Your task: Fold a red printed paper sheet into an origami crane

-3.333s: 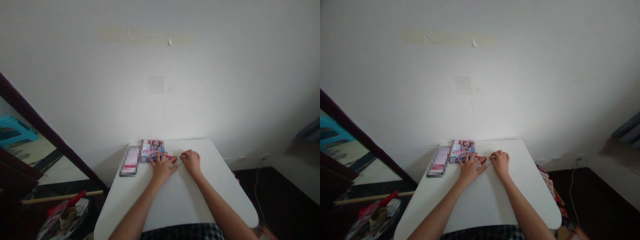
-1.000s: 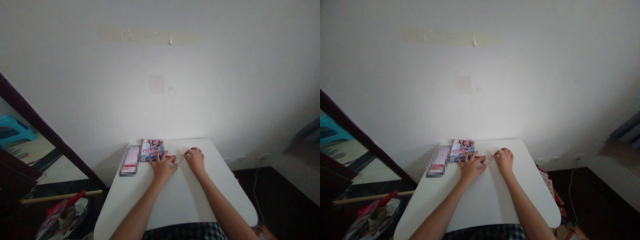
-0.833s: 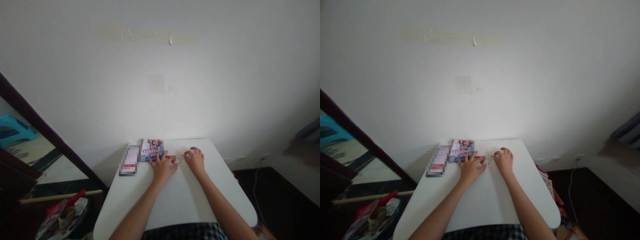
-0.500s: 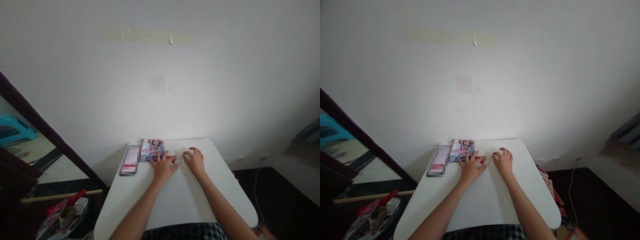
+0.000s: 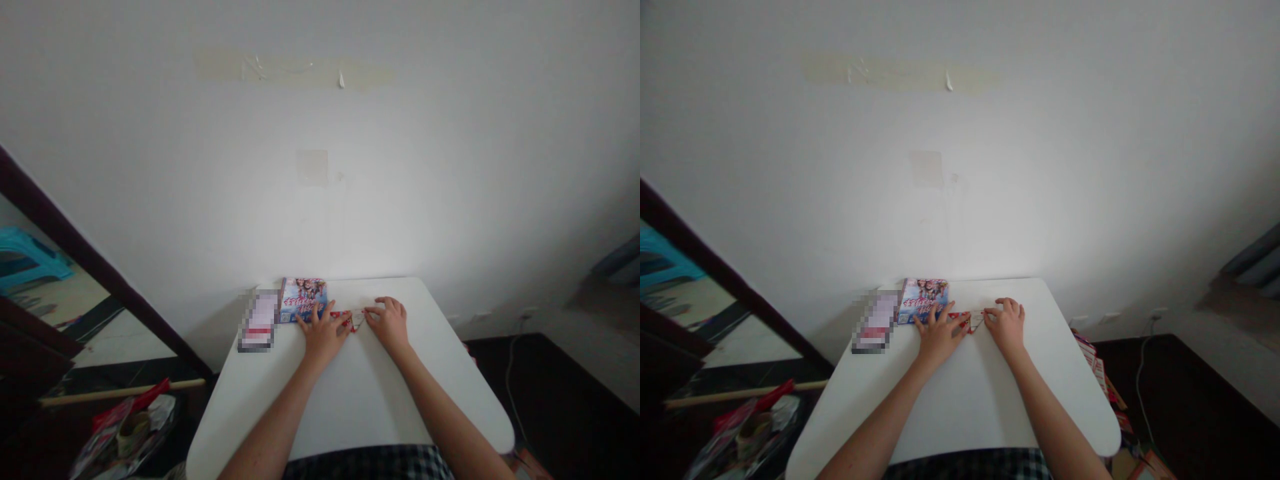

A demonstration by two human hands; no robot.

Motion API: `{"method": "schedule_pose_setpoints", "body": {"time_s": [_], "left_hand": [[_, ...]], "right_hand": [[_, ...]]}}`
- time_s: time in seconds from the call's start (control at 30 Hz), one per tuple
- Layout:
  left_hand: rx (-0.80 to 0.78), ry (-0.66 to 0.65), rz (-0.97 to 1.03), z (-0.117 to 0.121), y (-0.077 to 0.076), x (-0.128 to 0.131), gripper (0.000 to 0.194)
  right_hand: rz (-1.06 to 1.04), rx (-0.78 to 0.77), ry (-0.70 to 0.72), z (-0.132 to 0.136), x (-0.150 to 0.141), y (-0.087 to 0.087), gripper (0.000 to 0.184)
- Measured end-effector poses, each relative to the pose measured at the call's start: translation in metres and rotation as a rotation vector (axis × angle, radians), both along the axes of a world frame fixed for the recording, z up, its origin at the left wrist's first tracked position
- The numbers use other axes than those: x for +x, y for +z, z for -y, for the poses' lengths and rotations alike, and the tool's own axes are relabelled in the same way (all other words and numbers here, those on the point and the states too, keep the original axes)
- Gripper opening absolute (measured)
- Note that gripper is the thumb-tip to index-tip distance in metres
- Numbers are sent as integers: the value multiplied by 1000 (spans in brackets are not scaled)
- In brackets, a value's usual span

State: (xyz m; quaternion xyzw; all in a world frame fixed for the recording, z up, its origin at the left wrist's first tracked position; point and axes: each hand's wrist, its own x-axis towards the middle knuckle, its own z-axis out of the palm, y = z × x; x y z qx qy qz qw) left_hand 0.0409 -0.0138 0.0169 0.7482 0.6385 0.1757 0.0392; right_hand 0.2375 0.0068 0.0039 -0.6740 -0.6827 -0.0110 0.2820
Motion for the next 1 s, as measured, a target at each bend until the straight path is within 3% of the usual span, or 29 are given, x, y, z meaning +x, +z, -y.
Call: {"method": "schedule_pose_setpoints", "body": {"time_s": [0.33, 1.0], "left_hand": [[35, -9, -8, -1, -6, -2, 36], [41, -10, 8, -2, -10, -2, 36]], "right_hand": [[6, -54, 32, 3, 0, 1, 22], [53, -134, 59, 11, -5, 4, 53]]}}
